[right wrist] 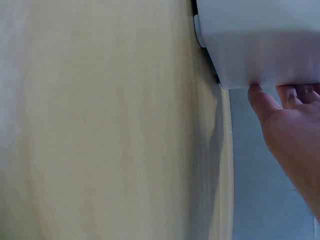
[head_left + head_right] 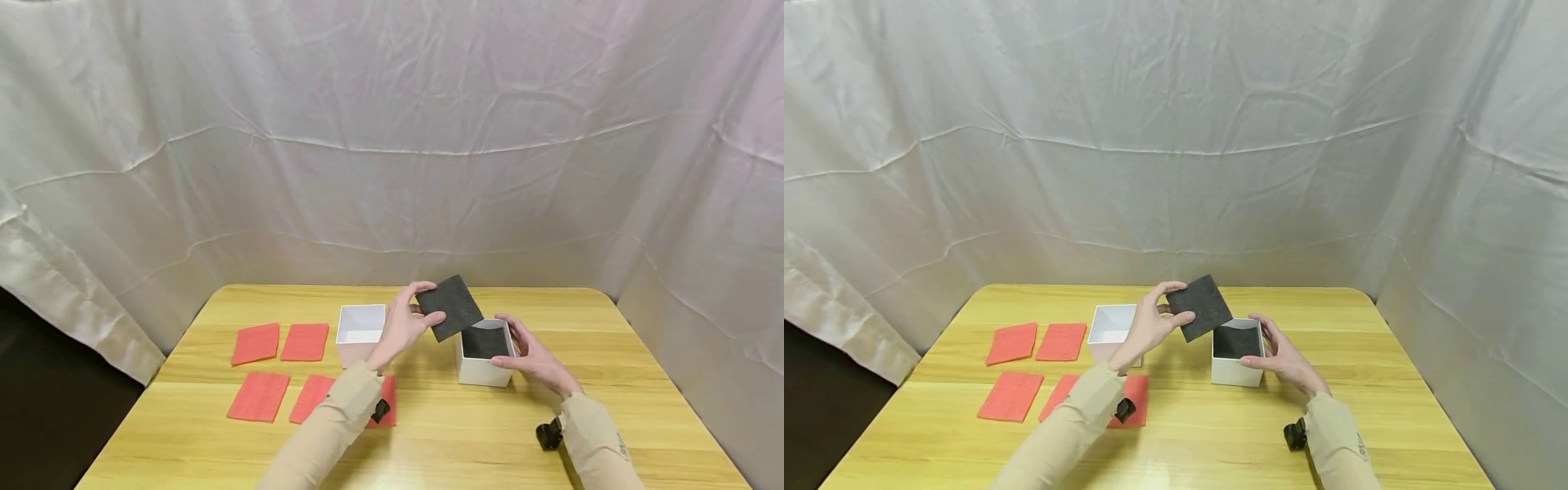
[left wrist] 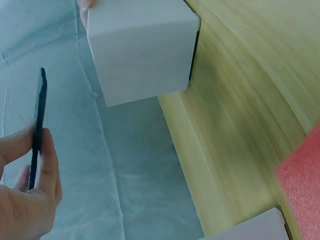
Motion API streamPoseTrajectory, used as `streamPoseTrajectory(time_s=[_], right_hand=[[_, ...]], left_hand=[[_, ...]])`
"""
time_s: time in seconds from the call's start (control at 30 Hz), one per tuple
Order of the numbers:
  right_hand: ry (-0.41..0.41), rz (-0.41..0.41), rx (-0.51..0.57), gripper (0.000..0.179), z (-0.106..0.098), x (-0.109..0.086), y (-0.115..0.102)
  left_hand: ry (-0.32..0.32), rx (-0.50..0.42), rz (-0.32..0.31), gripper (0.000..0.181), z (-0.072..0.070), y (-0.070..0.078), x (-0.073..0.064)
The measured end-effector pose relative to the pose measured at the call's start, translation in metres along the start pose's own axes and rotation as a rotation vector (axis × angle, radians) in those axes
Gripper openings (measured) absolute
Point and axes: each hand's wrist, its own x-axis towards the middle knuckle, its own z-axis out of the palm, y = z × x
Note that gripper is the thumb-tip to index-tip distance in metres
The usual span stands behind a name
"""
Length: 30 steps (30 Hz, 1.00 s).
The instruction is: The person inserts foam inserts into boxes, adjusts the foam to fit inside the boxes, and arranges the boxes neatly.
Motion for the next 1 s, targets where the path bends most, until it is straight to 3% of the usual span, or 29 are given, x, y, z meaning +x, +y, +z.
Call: streamPoseTrajectory(time_s=[0.2,0.47,1.0], right_hand=[[-0.006,0.002,0.017,0.079,0.001,0.000,0.000],[-0.004,-0.002,0.002,0.080,0.001,0.000,0.000],[0.006,0.024,-0.036,0.087,-0.001,-0.001,-0.001]], left_hand=[[-0.040,-0.057,-0.042,0.052,0.008,0.000,0.003],[-0.090,-0.052,-0.072,0.051,0.019,0.001,0.008],[-0.137,0.006,-0.046,0.049,0.045,-0.002,0.015]])
